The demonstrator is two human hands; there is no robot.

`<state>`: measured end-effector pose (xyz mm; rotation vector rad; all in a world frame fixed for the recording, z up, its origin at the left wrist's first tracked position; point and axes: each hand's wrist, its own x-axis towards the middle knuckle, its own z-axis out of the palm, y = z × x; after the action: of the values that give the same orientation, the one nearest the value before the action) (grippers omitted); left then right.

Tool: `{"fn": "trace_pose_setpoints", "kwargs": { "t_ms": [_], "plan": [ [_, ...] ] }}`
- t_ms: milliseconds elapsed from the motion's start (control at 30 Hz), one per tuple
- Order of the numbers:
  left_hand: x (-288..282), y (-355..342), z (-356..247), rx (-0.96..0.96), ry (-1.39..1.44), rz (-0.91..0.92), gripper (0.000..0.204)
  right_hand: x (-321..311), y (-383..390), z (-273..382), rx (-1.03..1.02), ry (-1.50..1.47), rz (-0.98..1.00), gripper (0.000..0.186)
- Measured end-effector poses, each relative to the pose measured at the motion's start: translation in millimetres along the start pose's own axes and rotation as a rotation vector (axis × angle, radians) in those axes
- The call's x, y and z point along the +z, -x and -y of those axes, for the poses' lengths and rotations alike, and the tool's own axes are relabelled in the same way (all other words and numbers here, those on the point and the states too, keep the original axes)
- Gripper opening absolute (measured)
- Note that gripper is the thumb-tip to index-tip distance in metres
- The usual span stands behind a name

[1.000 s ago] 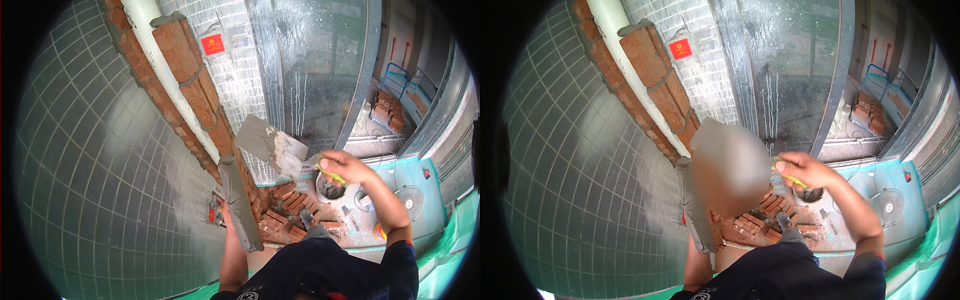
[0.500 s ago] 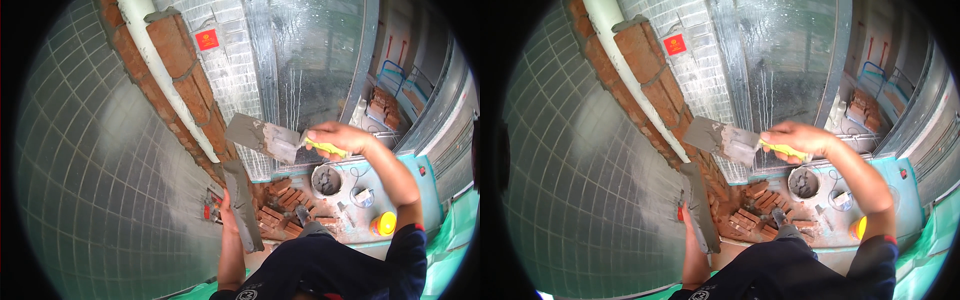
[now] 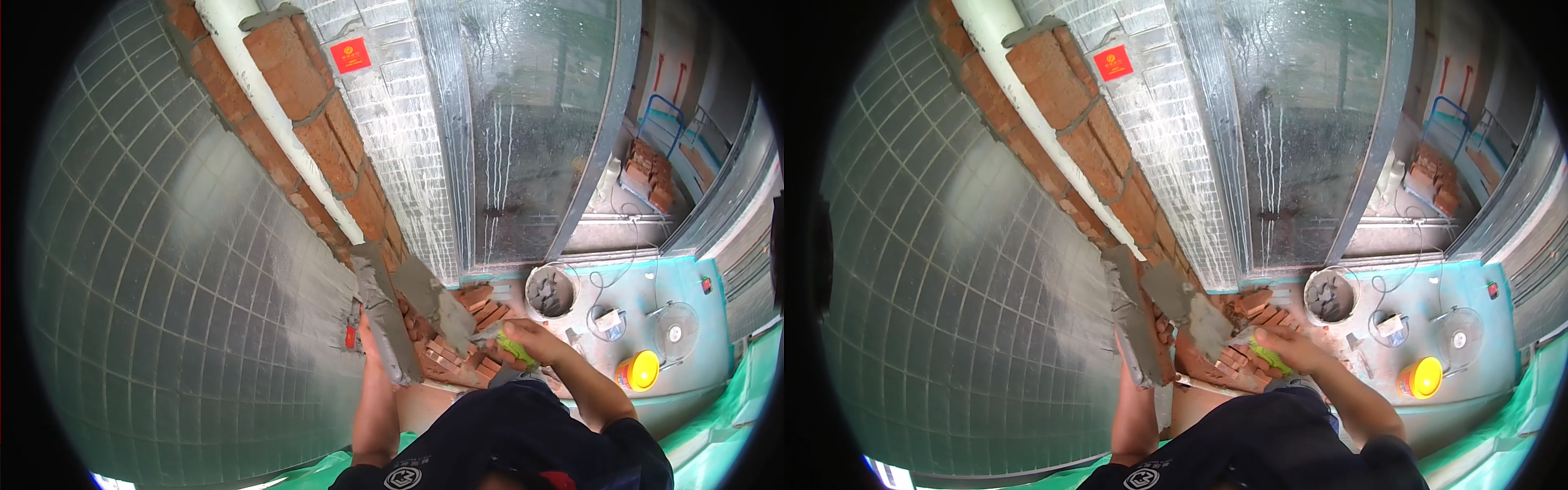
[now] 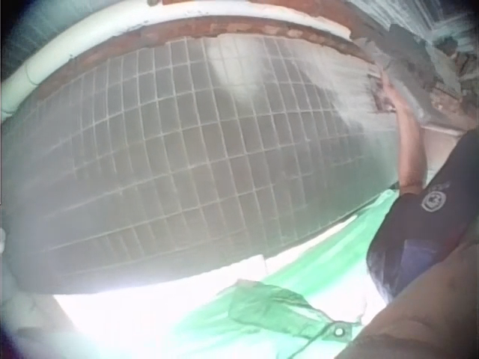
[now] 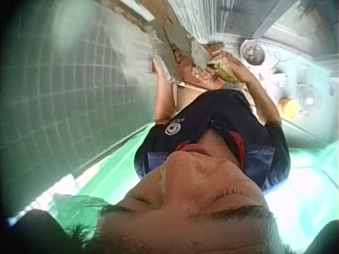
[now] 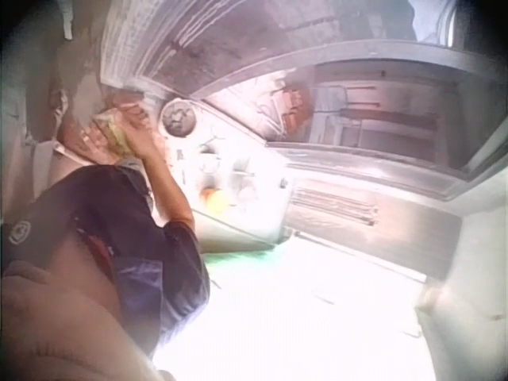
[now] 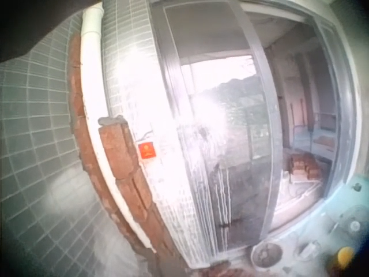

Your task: The person picks up bricks from a pile, applies mortar to them using a trowel, and places them onto an existing brick pillar to extend it.

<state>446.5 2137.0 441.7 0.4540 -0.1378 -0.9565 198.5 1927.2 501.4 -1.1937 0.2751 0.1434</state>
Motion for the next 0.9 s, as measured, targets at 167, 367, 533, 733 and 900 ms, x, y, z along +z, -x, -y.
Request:
{"fn": "trace_pose_setpoints", "kwargs": {
  "t_ms": [167, 367, 533, 733, 900],
  "plan": [
    [18, -4, 2, -0.014, -0.017, 0.011, 0.043, -18, -8, 10, -0.052, -0.04, 0.078, 0.043],
    [81, -22, -2, 0.171, -0.275, -0.209, 0.034, -61, -63, 4, -0.135, 0.046, 0.217, 0.047],
    [134, -28, -41, 0.297, -0.007, 0.039, 0.044, -145, -81, -24, 0.085, -0.278, 0.075, 0.05],
    [284, -68, -95, 0.819, -0.411, -0.001, 0.06, -251, -109, -32, 0.219, -0.559, 0.189, 0.052],
    [401, -116, -154, 1.326, -0.818, -0.232, 0.058, -268, -101, 73, 0.283, -0.468, 0.101, 0.056]
  ]
}}
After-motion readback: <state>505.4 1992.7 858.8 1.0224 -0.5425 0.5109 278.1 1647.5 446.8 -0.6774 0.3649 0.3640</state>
